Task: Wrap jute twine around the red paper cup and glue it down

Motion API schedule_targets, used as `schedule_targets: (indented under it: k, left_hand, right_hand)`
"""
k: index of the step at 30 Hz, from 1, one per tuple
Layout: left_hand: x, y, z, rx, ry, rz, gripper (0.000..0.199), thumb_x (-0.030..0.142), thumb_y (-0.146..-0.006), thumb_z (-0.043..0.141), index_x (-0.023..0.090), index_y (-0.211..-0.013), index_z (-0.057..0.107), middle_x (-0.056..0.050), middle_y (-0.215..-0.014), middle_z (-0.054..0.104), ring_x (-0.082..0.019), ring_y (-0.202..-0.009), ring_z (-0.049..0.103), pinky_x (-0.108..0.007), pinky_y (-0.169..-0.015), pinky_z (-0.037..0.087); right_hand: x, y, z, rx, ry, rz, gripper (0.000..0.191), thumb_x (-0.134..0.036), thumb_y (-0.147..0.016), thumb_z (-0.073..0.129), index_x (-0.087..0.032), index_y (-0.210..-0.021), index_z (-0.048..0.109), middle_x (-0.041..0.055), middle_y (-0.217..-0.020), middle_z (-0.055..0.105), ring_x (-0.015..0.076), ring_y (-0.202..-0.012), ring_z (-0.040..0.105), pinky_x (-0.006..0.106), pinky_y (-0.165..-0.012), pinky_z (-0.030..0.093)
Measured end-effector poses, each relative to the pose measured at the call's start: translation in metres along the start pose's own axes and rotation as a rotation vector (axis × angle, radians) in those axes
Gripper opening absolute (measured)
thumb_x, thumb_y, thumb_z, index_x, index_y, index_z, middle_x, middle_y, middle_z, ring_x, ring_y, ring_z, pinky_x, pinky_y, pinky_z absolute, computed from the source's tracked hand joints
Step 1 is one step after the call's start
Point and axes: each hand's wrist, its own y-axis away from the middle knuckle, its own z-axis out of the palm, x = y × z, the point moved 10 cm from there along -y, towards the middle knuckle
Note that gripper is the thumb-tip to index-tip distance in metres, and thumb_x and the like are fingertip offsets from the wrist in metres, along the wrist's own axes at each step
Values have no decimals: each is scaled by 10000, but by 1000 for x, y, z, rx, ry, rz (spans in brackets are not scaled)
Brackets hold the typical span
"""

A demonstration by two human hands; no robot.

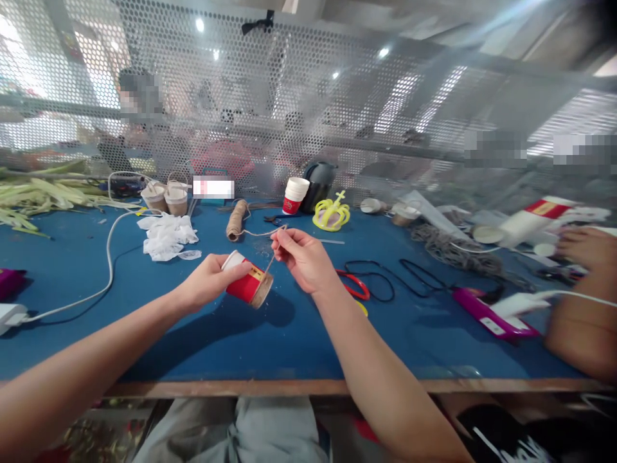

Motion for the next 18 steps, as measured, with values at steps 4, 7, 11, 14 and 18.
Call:
schedule_targets:
  k: [4,7,11,14,18]
  left_hand:
    - [-11,3,-4,31,-6,-3,363,471,-690,603,111,-658,578,37,-533,517,-59,-474,378,-187,-473,286]
    - [-11,6,-6,51,-13,6,361,475,-683,602,115,-656,585,29,-541,532,-66,-476,385,-192,-469,292]
    - [-7,10,-6,64,-48,7,353,472,-679,590,120,-650,594,24,-531,533,-73,-472,385,-198,-461,298]
    - [-4,11,-4,57,-52,27,341,458,-675,599,119,-642,600,25,-530,535,-71,-474,386,-194,-460,303]
    - [-5,13,-6,75,-6,44,354,461,-655,628,107,-655,619,16,-551,562,-69,-485,409,-189,-478,335]
  right_hand:
    - [6,1,-2,18,36,10,243,-384,-593,713,-168,-632,610,-24,-586,575,64,-519,462,223,-514,362]
    - [9,1,-3,27,70,19,257,-395,-595,706,-164,-629,600,-24,-579,572,66,-517,463,228,-521,369]
    - [13,1,-1,28,96,20,268,-406,-600,697,-158,-639,601,-20,-589,574,69,-525,470,231,-530,374]
    - [16,2,1,27,119,23,256,-398,-610,688,-159,-645,602,-19,-593,572,71,-532,474,232,-536,376]
    - [19,2,0,31,138,33,238,-384,-620,678,-160,-642,600,-21,-585,568,72,-528,473,232,-532,370]
